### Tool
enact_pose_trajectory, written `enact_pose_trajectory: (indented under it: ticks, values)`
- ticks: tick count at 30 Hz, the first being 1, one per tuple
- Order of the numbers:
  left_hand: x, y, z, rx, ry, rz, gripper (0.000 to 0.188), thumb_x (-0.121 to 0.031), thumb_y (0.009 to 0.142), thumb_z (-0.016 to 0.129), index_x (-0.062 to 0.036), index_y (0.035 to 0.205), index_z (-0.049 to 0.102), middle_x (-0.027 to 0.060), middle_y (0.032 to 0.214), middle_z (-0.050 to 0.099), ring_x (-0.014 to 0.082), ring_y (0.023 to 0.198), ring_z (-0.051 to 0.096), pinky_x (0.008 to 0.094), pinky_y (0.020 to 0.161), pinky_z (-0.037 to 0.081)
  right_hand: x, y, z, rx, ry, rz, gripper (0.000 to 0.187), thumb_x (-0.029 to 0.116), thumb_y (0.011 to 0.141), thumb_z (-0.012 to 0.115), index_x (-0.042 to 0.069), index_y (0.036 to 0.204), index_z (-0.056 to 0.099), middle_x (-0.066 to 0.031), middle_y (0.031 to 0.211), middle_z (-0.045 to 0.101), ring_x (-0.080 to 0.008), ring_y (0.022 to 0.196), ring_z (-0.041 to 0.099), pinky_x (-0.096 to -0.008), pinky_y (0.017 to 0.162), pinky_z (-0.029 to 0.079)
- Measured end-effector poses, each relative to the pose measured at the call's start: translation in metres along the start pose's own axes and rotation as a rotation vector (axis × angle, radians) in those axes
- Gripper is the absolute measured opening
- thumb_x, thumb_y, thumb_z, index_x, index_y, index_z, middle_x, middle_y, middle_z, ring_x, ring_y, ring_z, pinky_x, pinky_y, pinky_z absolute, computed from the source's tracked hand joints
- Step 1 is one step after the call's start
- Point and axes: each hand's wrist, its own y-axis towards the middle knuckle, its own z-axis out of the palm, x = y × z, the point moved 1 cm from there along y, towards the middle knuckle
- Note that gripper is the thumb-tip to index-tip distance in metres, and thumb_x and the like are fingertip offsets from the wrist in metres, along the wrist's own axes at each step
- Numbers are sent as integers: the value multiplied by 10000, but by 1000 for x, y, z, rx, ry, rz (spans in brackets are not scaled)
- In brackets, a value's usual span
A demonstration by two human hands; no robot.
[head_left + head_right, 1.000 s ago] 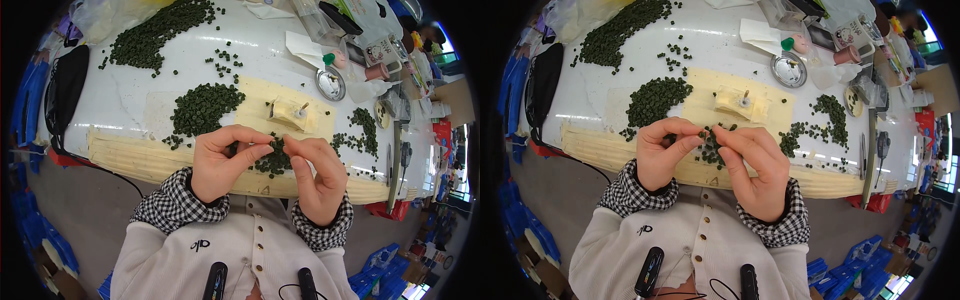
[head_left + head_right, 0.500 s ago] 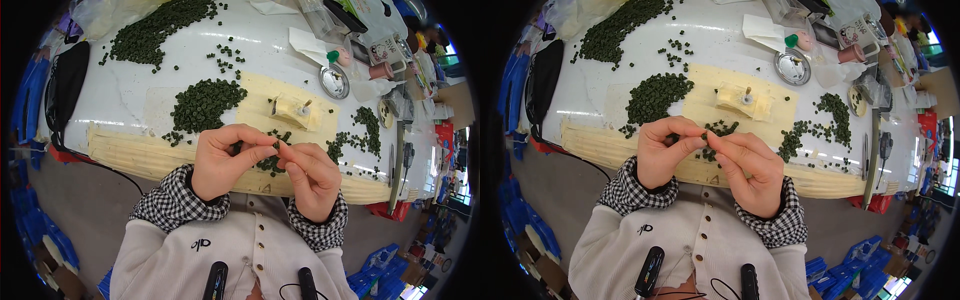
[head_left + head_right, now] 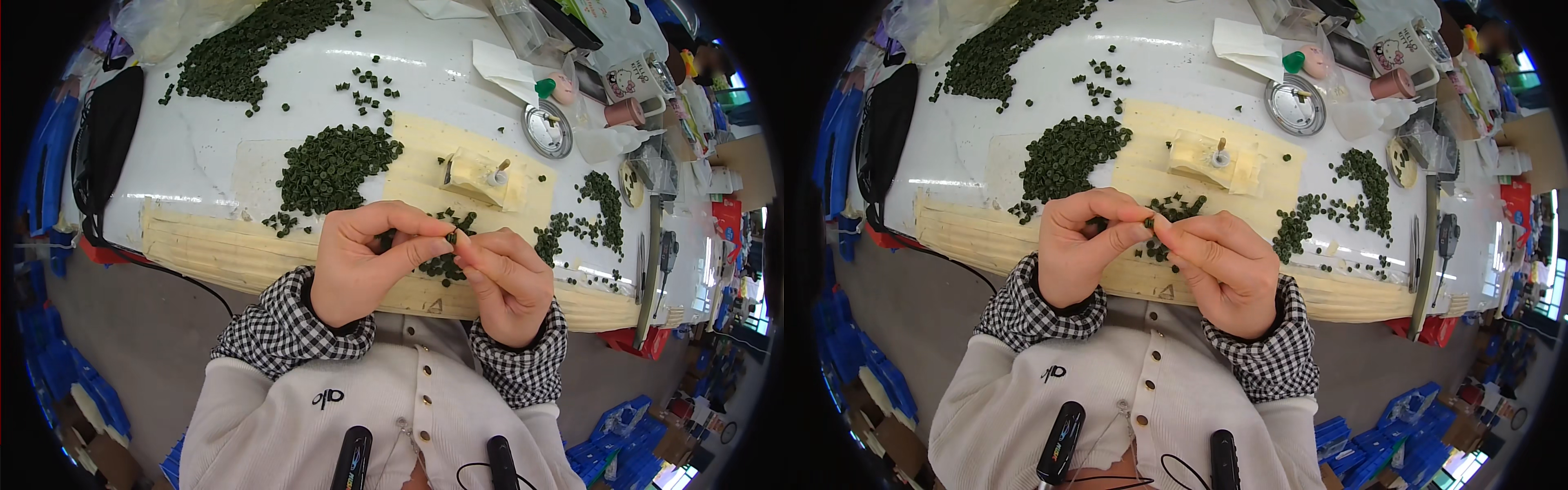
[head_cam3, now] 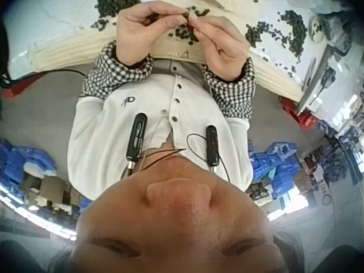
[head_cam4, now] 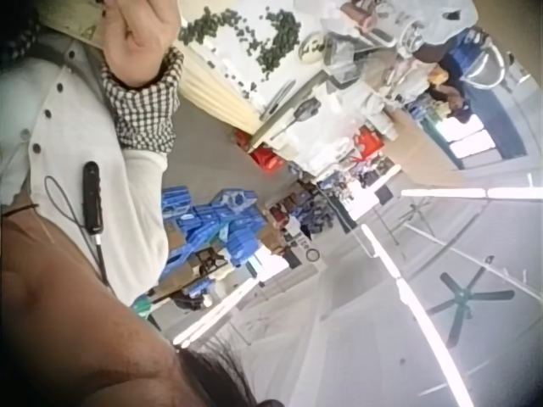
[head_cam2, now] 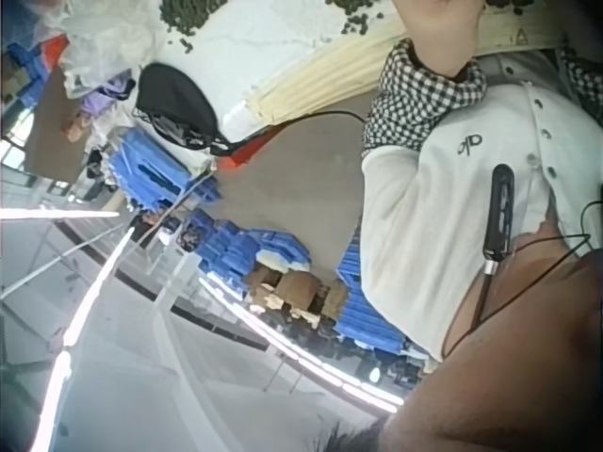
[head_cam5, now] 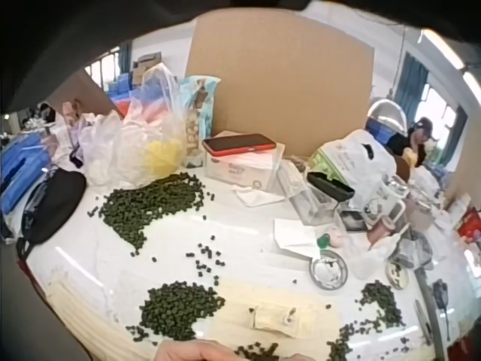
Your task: Assembling small green and black plastic pieces at a factory workstation.
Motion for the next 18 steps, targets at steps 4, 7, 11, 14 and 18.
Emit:
enact_pose_trajectory:
  ticks: [4, 7, 11, 14, 18]
  values:
    - [0, -1, -1, -4, 1, 36, 116, 57, 801, 644, 8, 906, 644, 77, 887, 656, 89, 774, 577, 213, 690, 453, -2, -2, 0, 2, 59, 29, 296, -46, 796, 625, 11, 1086, 649, -111, 902, 626, -169, 720, 571, -241, 619, 462]
    - [0, -1, 0, -7, -5, 52, 125, 56, 795, 652, 4, 908, 641, 72, 885, 654, 81, 756, 562, 207, 669, 436, -2, -3, -1, 10, 140, 79, 282, -40, 808, 612, 1, 1085, 647, -121, 909, 623, -166, 741, 578, -240, 640, 466]
    - [1, -1, 0, -8, -14, 38, 131, 57, 791, 656, 3, 909, 637, 71, 883, 651, 83, 757, 560, 206, 671, 434, -3, -3, -1, 8, 208, 112, 285, -38, 818, 594, -8, 1097, 640, -127, 923, 622, -170, 772, 590, -239, 671, 473]
    - [1, -2, 0, -16, -15, 43, 136, 60, 787, 658, 4, 910, 638, 73, 879, 650, 87, 754, 560, 209, 670, 433, -1, -3, -2, 11, 216, 140, 289, -38, 822, 588, -10, 1105, 636, -129, 926, 624, -174, 795, 600, -243, 690, 479]
    - [2, -1, -1, -10, -1, 64, 139, 63, 785, 659, 8, 911, 638, 76, 877, 649, 88, 748, 559, 210, 665, 431, 1, -2, -3, 22, 214, 145, 299, -43, 819, 586, -12, 1113, 632, -126, 923, 626, -179, 812, 608, -248, 705, 485]
